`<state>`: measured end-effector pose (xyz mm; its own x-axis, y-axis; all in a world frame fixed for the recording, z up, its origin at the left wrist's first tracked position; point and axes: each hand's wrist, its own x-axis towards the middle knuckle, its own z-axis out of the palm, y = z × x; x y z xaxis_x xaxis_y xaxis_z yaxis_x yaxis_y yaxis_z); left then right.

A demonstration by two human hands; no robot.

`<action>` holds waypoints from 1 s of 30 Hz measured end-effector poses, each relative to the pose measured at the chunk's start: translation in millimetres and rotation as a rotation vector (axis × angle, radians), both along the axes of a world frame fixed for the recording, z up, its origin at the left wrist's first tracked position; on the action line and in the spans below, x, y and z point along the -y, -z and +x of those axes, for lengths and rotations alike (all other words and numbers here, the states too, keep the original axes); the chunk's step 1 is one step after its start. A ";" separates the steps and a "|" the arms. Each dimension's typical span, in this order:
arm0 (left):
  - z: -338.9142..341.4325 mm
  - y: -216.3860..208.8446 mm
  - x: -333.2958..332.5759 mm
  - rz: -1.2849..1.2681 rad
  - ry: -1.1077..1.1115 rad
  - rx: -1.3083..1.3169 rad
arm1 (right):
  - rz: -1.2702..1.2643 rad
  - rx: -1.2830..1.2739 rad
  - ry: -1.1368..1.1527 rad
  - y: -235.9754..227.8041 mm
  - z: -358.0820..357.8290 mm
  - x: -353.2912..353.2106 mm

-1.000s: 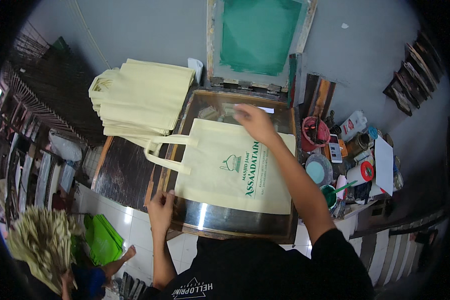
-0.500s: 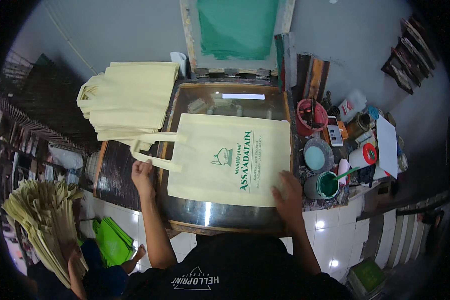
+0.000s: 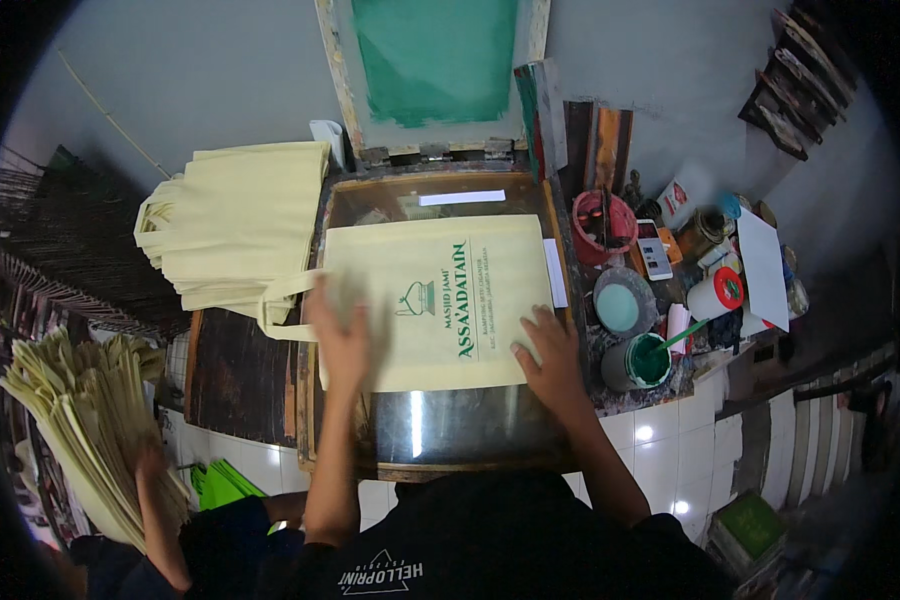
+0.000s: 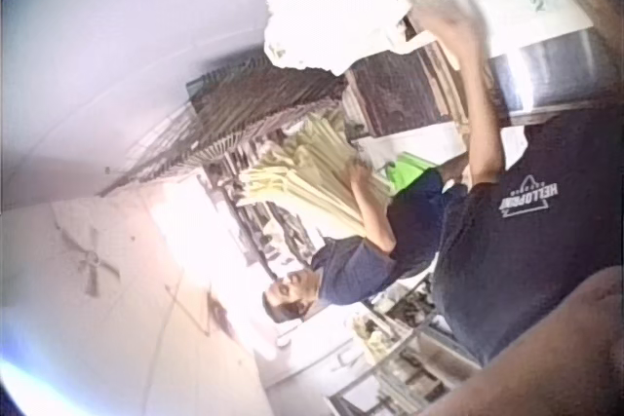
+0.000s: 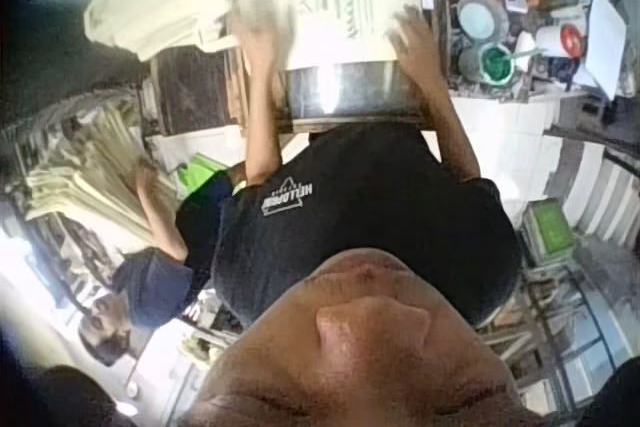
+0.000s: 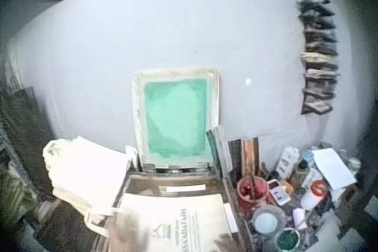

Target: The person performs screen printing on cloth bags by placing each bag on the printing frame, aligning it, applying green ink from a container using a squeegee, and then setting the printed bag aside on a stack.

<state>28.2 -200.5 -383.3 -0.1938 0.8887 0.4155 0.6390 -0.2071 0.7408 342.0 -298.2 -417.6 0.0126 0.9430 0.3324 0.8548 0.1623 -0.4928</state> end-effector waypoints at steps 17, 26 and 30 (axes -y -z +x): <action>216.4 29.0 -116.3 -0.330 0.593 -0.736 | -0.064 -0.249 0.188 9.1 15.2 90.8; 50.6 33.6 -67.6 -0.094 -0.069 -0.289 | -0.139 0.056 0.095 0.4 9.6 81.1; -29.5 12.4 -11.7 -0.278 -0.411 -0.177 | -0.231 0.225 0.035 -6.7 6.7 78.5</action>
